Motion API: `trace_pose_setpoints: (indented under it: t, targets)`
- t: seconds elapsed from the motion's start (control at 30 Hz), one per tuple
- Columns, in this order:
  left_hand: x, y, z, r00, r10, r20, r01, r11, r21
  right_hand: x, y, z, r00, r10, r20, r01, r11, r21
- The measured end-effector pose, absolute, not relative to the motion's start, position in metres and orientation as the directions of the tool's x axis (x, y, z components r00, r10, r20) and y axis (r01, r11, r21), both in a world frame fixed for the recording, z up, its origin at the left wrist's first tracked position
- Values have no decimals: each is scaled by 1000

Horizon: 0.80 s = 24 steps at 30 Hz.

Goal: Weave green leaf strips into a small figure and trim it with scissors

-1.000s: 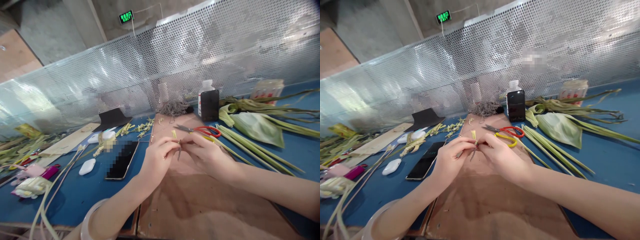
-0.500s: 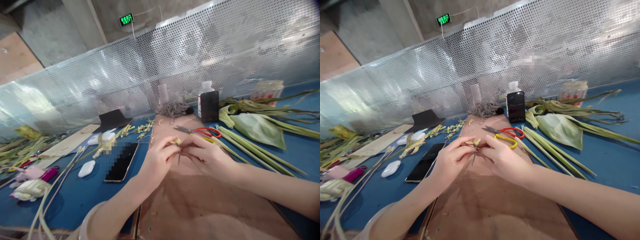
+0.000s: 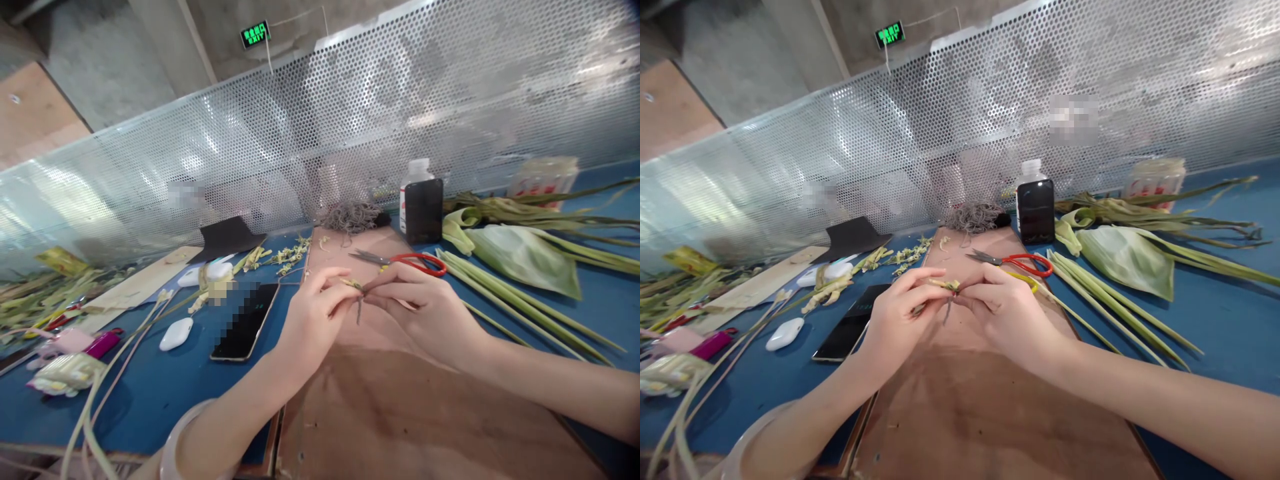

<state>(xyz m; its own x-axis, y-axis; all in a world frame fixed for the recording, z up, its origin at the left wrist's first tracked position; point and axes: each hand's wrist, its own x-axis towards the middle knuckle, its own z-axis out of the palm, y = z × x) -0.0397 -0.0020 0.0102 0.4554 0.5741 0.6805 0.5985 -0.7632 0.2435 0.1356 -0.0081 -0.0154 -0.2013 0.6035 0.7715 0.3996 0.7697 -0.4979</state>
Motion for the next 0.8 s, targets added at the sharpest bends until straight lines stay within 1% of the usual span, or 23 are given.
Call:
trace_pose_setpoints:
  t: [0.1,0.13,0.23,0.27,0.3,0.43,0.67,0.73,0.8]
  targets:
    - [-39,-2,9,406,628,664,590,-735,334,135,-10,-13,-155,662,733,387,723,-572]
    - [-39,-2,8,391,665,636,580,-715,390,135,-11,-13,-144,688,712,384,701,-600]
    - [-38,-2,6,364,790,493,512,-612,603,135,-11,-12,-122,745,656,377,646,-664]
    - [-39,-1,5,366,809,460,494,-588,641,135,-11,-12,-121,758,641,375,633,-678]
    - [-39,0,5,370,813,450,484,-582,653,136,-11,-11,-123,770,626,371,621,-690]
    - [-40,4,6,407,757,510,507,-652,563,136,-10,-12,-152,807,571,352,584,-732]
    - [-41,9,8,510,669,541,474,-743,472,137,-8,-9,-146,875,461,318,483,-816]
    - [-42,9,10,532,658,533,461,-753,469,138,-8,-7,-165,873,460,329,488,-809]
    - [-43,10,10,552,663,505,437,-746,502,140,-7,-6,-191,867,461,348,499,-794]
